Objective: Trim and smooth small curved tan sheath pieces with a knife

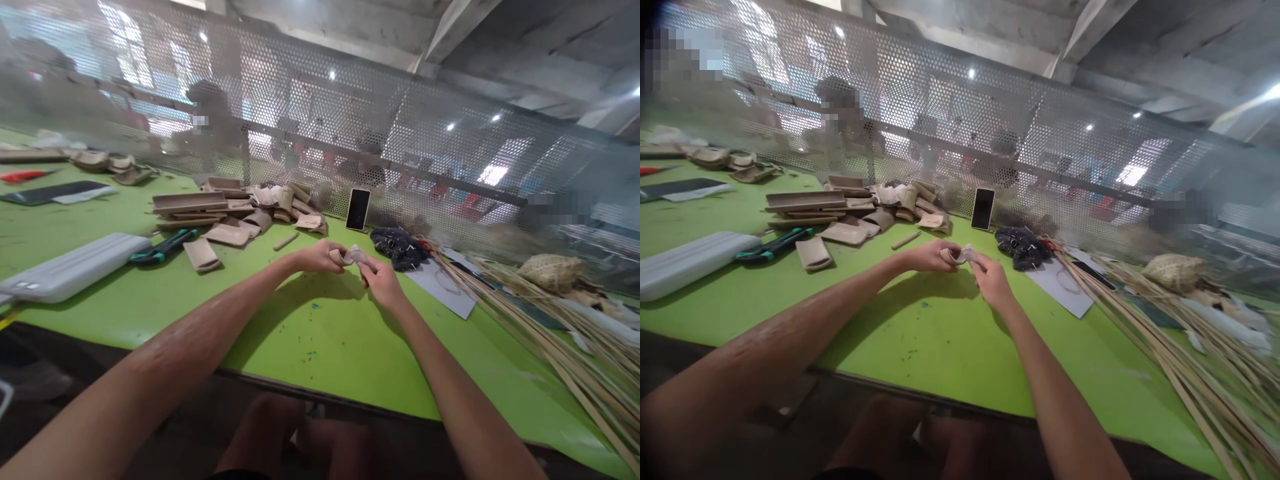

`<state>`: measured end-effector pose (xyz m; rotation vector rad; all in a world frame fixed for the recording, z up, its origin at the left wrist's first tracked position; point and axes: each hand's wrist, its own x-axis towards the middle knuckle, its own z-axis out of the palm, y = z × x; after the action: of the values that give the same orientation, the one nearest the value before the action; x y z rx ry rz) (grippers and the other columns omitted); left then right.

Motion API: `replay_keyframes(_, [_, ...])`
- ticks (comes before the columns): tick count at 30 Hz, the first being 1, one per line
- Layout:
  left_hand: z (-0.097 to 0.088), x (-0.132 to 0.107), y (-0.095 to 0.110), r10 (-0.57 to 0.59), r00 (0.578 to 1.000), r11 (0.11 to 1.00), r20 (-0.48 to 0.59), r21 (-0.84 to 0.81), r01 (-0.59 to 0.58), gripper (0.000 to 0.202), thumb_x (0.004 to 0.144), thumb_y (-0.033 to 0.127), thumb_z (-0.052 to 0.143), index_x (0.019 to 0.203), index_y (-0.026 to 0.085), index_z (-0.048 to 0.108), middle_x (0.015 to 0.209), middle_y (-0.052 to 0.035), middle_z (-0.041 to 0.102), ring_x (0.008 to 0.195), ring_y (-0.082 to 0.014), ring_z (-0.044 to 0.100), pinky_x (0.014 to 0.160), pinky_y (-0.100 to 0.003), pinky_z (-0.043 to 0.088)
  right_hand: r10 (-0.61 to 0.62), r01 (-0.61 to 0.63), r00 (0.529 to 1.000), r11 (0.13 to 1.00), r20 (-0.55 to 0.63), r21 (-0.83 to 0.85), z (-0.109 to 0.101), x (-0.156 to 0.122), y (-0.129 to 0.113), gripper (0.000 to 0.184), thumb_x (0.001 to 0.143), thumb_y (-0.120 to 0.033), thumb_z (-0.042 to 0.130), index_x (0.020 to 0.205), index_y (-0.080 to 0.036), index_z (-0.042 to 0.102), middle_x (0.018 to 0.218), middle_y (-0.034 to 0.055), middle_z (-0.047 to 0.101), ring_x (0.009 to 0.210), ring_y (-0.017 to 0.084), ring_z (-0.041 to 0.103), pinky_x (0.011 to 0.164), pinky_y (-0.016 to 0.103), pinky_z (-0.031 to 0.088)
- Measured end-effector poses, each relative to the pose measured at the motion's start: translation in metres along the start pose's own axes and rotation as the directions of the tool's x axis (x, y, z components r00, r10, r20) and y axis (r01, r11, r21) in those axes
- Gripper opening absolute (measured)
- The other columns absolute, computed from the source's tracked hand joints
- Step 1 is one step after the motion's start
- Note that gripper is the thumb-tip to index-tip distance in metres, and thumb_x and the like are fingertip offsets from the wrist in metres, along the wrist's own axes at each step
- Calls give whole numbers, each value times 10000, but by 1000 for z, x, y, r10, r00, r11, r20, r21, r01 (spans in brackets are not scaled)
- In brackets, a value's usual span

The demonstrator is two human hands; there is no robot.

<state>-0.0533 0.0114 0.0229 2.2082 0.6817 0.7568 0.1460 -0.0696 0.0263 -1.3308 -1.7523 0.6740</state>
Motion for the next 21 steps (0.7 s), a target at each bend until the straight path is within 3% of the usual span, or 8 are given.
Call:
replay_keyframes(4, [1, 0, 2, 12, 999, 997, 33, 75, -14, 358, 667, 276, 685, 997, 139, 700, 881, -27, 680, 775, -153, 563, 686, -256, 422, -57, 53, 996, 997, -73, -47, -2, 0, 1, 357, 829, -358, 582, 1105, -177, 716, 533, -28, 498, 541, 155, 440, 525, 272, 346])
replay_keyframes(6, [3, 0, 3, 19, 999, 995, 34, 93, -22, 353, 664, 273, 681, 993, 146, 699, 886, -25, 682, 782, -155, 566, 692, -256, 423, -52, 47, 996, 997, -72, -60, -2, -1, -1, 245, 816, -329, 578, 937, -178, 727, 510, -35, 479, 523, 142, 416, 516, 265, 325])
replay_keyframes(8, [3, 0, 4, 19, 999, 995, 31, 94, -22, 355, 656, 265, 681, 992, 148, 696, 891, -23, 683, 781, -154, 567, 696, -255, 425, -20, 19, 999, 999, -28, -35, -1, -2, -4, 184, 813, -321, 576, 715, -187, 657, 490, -35, 469, 493, 124, 397, 507, 264, 318])
replay_keyframes(10, [3, -1, 5, 13, 1000, 995, 29, 98, -16, 341, 649, 259, 681, 970, 144, 690, 869, -20, 676, 763, -150, 559, 678, -247, 418, 13, -14, 999, 1000, 37, 22, 0, -4, -9, 249, 810, -330, 586, 600, -200, 552, 485, -29, 480, 473, 116, 405, 509, 268, 336])
replay_keyframes(17, [3, -2, 10, 1, 1000, 987, 24, 158, -5, 279, 655, 242, 641, 915, 140, 656, 814, -15, 654, 721, -146, 536, 615, -235, 379, 71, -162, 968, 909, 240, 384, 2, -9, -20, 262, 760, -412, 670, 684, -181, 572, 609, -3, 555, 526, 119, 486, 516, 262, 394])
replay_keyframes(21, [6, -1, 12, 25, 999, 962, 40, 271, -35, 262, 637, 241, 645, 880, 146, 666, 811, -22, 663, 722, -159, 543, 614, -247, 364, 118, -202, 962, 913, 247, 354, -1, -8, -17, 287, 749, -434, 672, 664, -189, 549, 532, -26, 496, 484, 111, 447, 495, 259, 379])
